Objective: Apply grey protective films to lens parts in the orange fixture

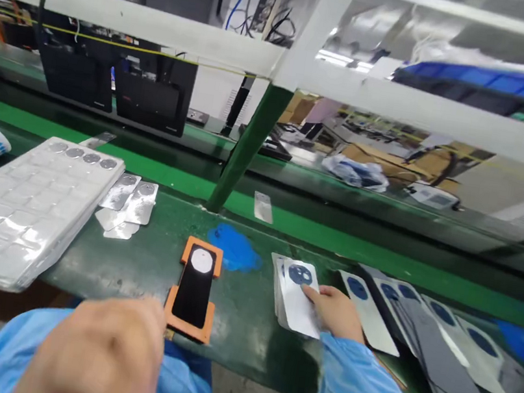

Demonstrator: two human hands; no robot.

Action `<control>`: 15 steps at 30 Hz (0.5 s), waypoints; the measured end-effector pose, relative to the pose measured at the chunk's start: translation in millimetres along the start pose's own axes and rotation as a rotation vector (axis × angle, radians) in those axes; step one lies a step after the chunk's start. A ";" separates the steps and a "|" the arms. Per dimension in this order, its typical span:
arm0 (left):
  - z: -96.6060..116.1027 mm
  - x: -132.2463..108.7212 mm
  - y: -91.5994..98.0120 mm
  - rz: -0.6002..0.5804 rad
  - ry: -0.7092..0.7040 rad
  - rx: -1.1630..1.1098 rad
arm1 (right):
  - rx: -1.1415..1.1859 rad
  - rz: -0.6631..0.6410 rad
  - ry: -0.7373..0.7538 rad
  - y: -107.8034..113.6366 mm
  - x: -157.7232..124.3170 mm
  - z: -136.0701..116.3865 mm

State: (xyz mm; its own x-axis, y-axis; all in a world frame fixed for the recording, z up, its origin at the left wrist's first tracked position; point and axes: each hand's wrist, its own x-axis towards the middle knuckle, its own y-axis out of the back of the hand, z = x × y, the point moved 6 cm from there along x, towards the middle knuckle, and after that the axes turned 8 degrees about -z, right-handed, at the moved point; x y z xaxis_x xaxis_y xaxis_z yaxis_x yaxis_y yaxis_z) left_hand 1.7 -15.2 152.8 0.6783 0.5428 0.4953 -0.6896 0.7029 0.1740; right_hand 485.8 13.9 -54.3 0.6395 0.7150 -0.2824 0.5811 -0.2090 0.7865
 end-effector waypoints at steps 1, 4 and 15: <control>-16.1 5.4 6.8 0.062 -0.002 -0.037 | 0.039 0.017 -0.005 9.8 -3.7 -2.8; -93.4 19.0 6.5 0.176 0.322 -0.112 | 0.173 0.075 0.013 25.6 -26.7 -24.0; -189.9 7.9 -27.5 0.225 0.674 -0.513 | 0.474 -0.170 0.654 -118.2 -199.0 -163.3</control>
State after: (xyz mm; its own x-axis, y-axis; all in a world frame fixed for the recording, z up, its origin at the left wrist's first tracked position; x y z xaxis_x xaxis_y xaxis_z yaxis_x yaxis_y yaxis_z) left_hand 74.2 57.1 -9.7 0.6574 0.7354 -0.1644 -0.7356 0.5789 -0.3518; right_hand 207.6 5.2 -1.4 0.1863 0.9757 0.1155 0.8880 -0.2175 0.4050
